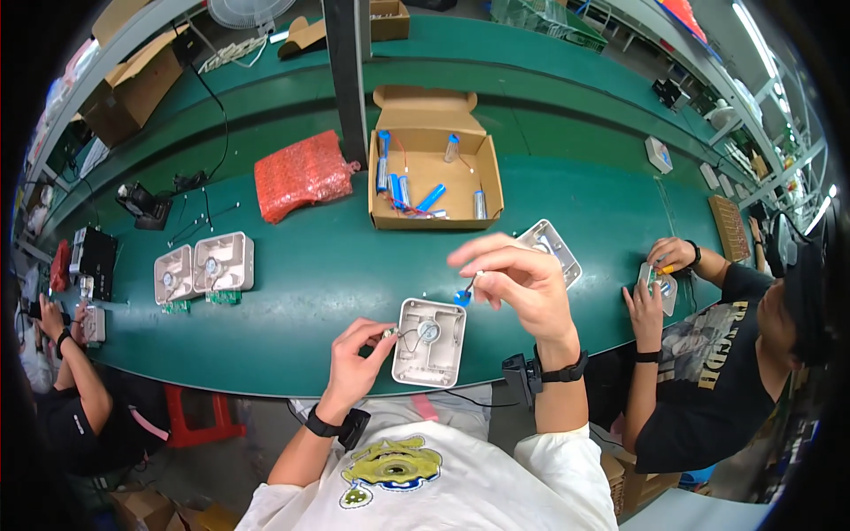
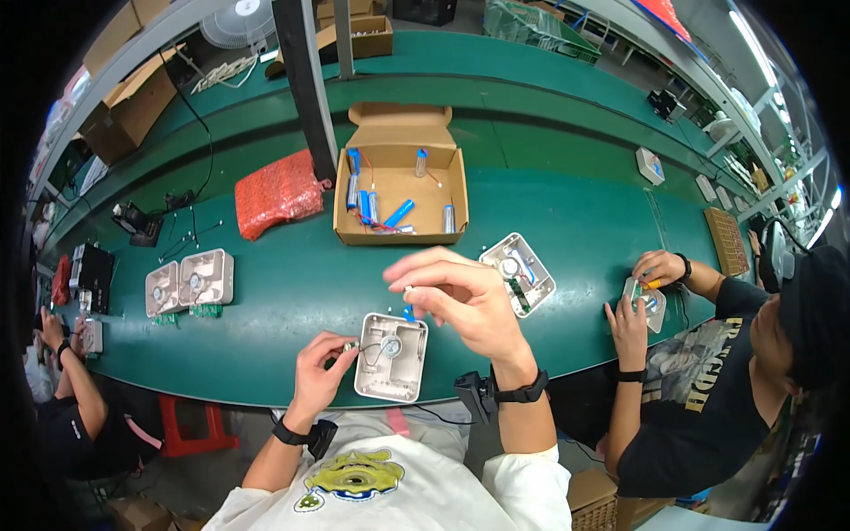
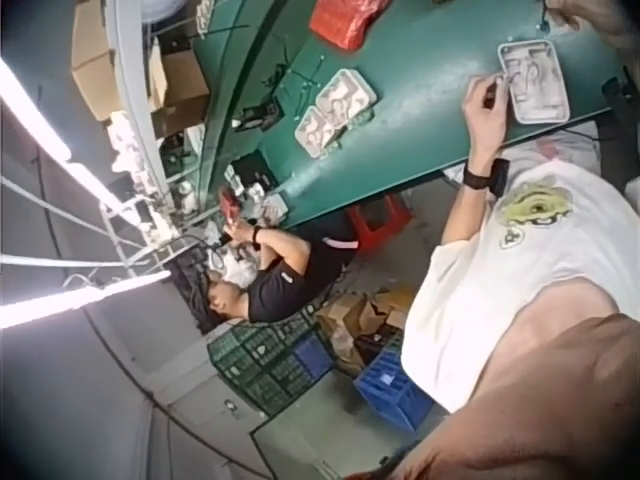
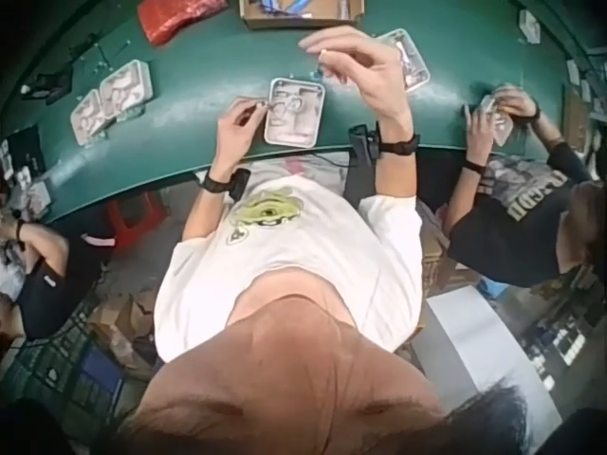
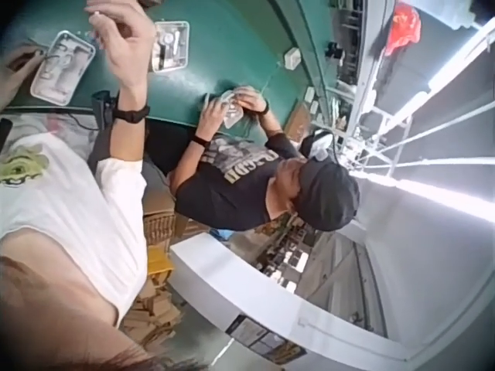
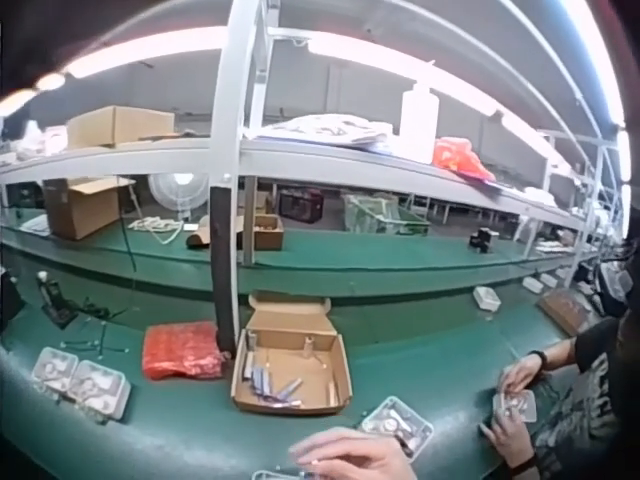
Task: Picking small electronic components from a box and inserting them into plastic tray housings.
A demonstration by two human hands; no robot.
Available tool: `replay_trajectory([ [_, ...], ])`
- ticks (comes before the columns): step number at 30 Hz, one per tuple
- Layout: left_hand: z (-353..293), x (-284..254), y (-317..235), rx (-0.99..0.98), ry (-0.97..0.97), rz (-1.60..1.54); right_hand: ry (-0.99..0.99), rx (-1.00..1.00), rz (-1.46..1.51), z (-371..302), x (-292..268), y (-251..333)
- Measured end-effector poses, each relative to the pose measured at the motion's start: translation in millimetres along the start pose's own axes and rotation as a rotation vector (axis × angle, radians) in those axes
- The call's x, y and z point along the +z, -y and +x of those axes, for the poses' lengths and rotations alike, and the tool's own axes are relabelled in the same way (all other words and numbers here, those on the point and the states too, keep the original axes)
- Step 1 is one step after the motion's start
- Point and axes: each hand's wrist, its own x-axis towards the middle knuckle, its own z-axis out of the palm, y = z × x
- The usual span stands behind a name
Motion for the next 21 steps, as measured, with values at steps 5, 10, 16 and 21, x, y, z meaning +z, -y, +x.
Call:
replay_trajectory([
  [5, 4.3, 4.0, -2.7, 0.102, -0.047, 0.068, -0.010, 0.267, 0.097, -17.0, 1.0, -10.8],
  [10, 3.1, 4.4, -6.1, 0.077, -0.035, 0.082, 0.041, 0.293, 0.116, -25.8, 5.3, -19.6],
  [16, 1.8, 2.9, -9.2, 0.024, -0.002, 0.101, -0.025, 0.369, 0.165, -30.3, 10.6, -31.2],
  [21, 2.0, 5.7, -7.5, 0.010, -0.034, 0.088, -0.031, 0.428, 0.095, -40.6, 30.2, -40.0],
])
